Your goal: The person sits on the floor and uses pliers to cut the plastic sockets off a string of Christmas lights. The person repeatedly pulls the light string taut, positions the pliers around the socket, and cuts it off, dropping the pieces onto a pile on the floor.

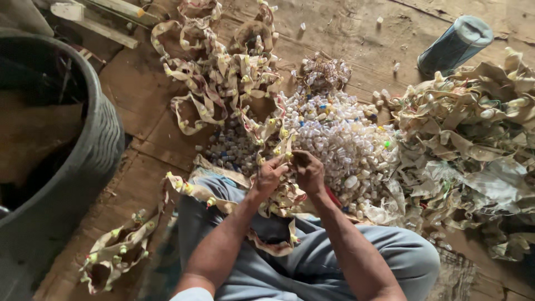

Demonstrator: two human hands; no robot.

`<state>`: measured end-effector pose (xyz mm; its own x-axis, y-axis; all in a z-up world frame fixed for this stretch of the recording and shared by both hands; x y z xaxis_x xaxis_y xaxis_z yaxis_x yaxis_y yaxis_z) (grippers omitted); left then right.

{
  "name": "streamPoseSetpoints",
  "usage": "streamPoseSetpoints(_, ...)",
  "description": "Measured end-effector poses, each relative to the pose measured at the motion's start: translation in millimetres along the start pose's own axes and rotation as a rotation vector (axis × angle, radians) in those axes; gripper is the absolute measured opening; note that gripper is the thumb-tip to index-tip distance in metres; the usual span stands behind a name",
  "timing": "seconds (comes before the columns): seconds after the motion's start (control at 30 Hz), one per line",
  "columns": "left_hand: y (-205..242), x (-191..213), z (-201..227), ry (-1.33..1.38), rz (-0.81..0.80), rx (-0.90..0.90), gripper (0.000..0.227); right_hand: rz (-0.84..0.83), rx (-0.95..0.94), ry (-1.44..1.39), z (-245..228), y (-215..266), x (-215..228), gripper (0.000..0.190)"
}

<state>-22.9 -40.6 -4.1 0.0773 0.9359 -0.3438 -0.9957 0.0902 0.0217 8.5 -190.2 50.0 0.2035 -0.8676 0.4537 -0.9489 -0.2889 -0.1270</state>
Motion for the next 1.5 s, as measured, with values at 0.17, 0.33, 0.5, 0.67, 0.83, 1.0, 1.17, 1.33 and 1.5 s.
streamPoseSetpoints(0.17, -1.8, 11.1, 21.4, 0.352, 0.007, 0.090, 0.041, -0.229, -0.094, -0.495, 8.0, 2.5, -12.1, 0.024)
streamPoseSetpoints(0.33, -9.9, 2.6, 36.0, 0.108, 0.281, 0.376, 0.045, -0.124, -0.304, -0.296, -15.7, -2.7, 10.5, 0.019)
streamPoseSetpoints(0.5, -15.8, 5.8, 28.0, 0.481, 0.209, 0.106, 0.035, -0.133, -0.376, -0.309, -37.1, -9.5, 23.5, 0.020)
streamPoseSetpoints(0.67, -14.3, 23.3, 15.2, 0.566, -0.009, 0.118, 0.025, -0.243, -0.280, -0.373, -36.2, -17.3, 11.8, 0.021)
streamPoseSetpoints(0.83, -11.5, 15.7, 14.1, 0.496, -0.038, 0.101, 0.028, -0.249, -0.279, -0.252, -26.0, -18.3, 6.1, 0.020)
streamPoseSetpoints(1.0, -9.9, 12.8, 12.2, 0.508, 0.054, 0.115, 0.036, -0.259, -0.343, -0.288, -23.1, -6.4, 11.1, 0.018)
streamPoseSetpoints(1.17, -20.4, 8.0, 4.1, 0.501, 0.095, 0.114, 0.038, -0.339, -0.373, -0.371, -33.6, -4.0, 17.3, 0.024)
streamPoseSetpoints(1.33, -20.1, 9.4, 6.1, 0.449, 0.224, 0.068, 0.036, -0.343, -0.316, -0.160, -25.7, 2.2, 32.8, 0.042)
streamPoseSetpoints(1.5, -14.5, 24.2, 17.2, 0.300, 0.285, 0.052, 0.028, -0.394, -0.312, 0.735, 4.6, 42.5, 46.9, 0.041)
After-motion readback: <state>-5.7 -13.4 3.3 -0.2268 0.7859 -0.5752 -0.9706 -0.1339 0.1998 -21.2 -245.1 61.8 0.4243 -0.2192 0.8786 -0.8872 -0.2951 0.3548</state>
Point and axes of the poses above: each hand's wrist, its own y-axis away from the middle knuckle, its own x-axis out of the back of the hand, z = x × y, the point moved 2 cm from there along -y, towards the middle knuckle, and after that the axes turned 7 degrees about -z, right-handed, at the moved point
